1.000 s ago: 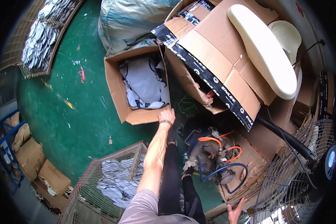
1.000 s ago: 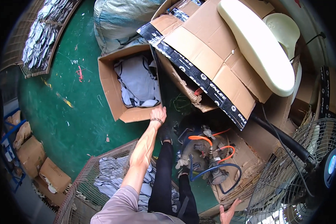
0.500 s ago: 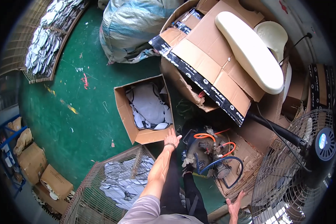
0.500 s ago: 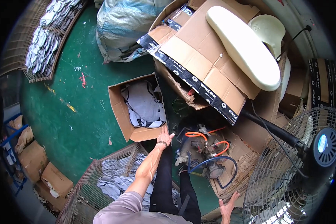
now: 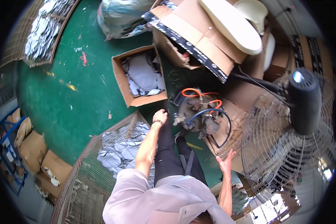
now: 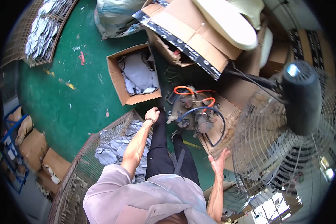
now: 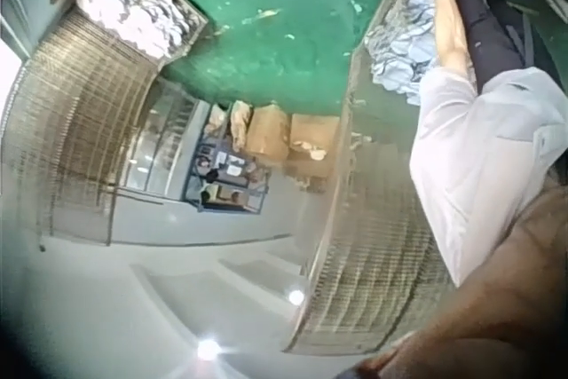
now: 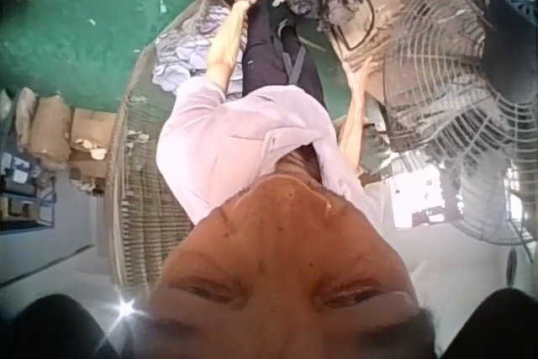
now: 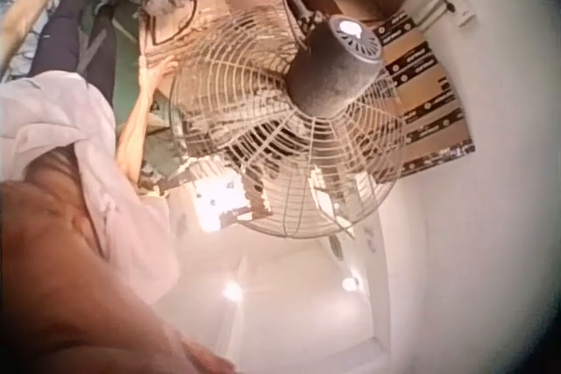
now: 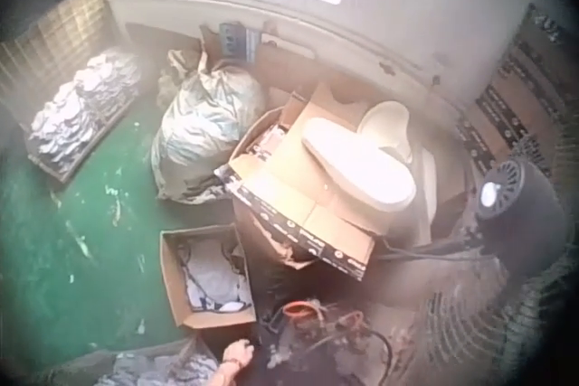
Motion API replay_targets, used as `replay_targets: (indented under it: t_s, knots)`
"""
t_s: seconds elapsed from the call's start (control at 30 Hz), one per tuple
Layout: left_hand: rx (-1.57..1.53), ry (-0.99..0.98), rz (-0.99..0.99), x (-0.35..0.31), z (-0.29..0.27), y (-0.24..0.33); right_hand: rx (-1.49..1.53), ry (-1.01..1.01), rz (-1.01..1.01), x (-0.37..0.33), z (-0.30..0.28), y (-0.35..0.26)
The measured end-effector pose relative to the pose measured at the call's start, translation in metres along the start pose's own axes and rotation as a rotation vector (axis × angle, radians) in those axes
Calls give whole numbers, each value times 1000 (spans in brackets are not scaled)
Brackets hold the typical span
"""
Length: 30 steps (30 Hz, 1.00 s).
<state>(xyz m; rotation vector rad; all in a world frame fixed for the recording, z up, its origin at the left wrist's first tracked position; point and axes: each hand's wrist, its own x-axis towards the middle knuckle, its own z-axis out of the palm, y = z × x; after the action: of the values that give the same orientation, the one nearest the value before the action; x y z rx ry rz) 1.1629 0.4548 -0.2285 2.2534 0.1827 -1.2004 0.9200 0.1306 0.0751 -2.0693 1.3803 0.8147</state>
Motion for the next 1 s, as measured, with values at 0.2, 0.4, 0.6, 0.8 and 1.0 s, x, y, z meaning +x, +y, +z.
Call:
replay_targets:
  t_s: [0.2, 0.4, 0.6, 0.8, 1.0]
  knots:
    - [-68, 68, -49, -79, 29, -28, 104, 19, -138, -13, 2, 31]
    - [-114, 192, -18, -152, 62, -29, 185, 13, -300, -31, -12, 67]
    - [-200, 294, -16, -229, 110, -49, 437, -22, -493, -58, -43, 109]
    - [-157, 244, -61, -313, 174, -58, 528, 52, -625, -83, -35, 224]
    - [-133, 251, -164, -375, 203, -63, 485, -9, -367, -87, 12, 365]
